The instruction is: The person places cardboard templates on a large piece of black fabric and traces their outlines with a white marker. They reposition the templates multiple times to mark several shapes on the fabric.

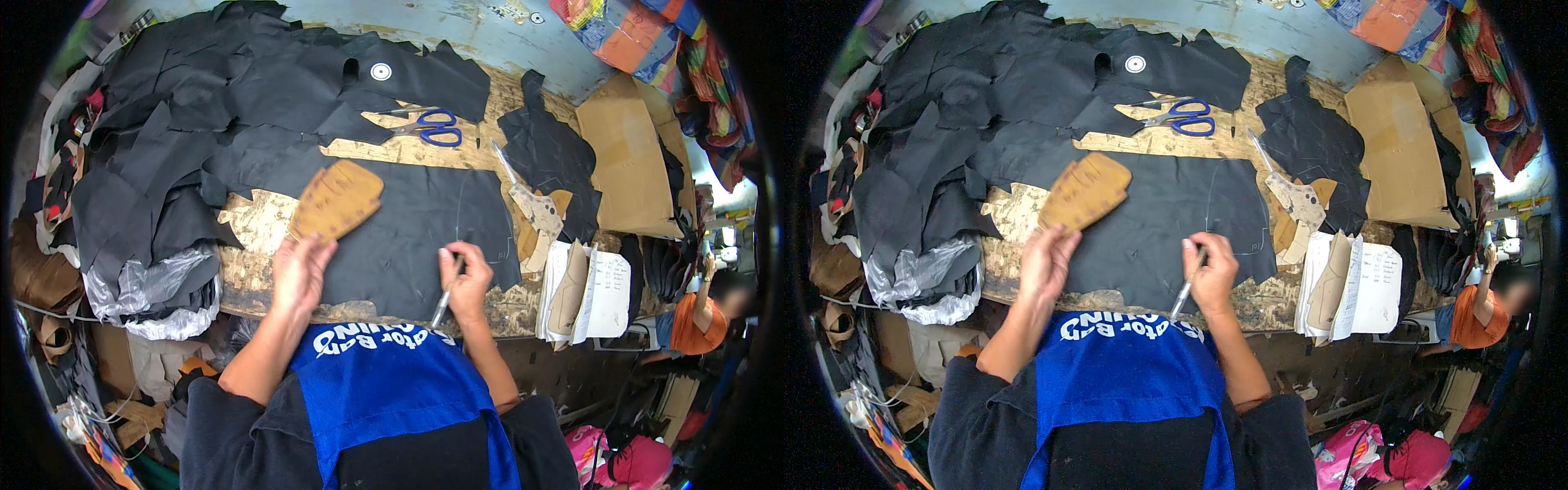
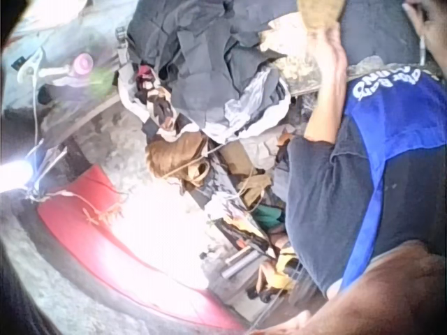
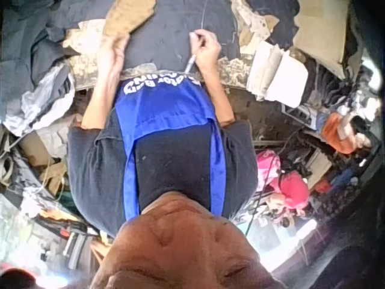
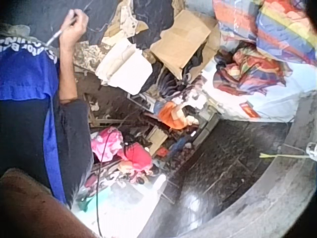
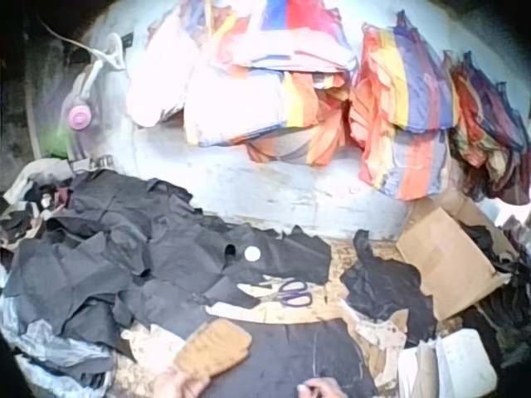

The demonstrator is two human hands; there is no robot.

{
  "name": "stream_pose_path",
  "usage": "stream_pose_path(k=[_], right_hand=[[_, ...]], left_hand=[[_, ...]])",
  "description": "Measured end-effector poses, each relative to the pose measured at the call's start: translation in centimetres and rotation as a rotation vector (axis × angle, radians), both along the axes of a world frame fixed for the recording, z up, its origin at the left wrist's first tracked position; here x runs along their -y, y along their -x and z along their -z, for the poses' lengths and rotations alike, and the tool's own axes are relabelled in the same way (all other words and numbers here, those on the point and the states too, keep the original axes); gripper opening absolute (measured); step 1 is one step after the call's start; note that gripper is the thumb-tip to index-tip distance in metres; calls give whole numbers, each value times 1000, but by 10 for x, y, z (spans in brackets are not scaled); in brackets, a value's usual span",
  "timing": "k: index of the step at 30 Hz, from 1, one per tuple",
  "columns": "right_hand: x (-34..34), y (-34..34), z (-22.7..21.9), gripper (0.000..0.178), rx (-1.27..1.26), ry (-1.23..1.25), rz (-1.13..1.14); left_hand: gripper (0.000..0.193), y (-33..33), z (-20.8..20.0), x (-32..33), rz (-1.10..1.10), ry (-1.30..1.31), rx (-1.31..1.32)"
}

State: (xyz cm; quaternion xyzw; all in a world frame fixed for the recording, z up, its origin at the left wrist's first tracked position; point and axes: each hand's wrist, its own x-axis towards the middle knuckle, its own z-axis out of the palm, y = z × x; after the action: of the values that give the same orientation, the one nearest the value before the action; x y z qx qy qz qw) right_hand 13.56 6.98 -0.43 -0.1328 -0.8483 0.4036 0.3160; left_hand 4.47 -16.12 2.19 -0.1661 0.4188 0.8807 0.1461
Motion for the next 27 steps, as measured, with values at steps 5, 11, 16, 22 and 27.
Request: stream_pose_path(k=[5, 11, 16, 22, 27], right_hand=[[29, 20, 6, 25, 47, -147, -264], [41, 38, 8, 42, 142, -271, -372], [54, 34, 7, 42, 227, -320, -370], [55, 25, 8, 30, 233, -291, -412], [49, 26, 9, 15, 231, -200, -442]], left_hand=[[39, -44, -5, 27, 529, 708, 38], [43, -20, 10, 48, 236, 1620, -924], [58, -8, 15, 41, 720, 1565, -808], [63, -11, 14, 53, 762, 1490, -858], [58, -14, 20, 53, 688, 1444, -864]])
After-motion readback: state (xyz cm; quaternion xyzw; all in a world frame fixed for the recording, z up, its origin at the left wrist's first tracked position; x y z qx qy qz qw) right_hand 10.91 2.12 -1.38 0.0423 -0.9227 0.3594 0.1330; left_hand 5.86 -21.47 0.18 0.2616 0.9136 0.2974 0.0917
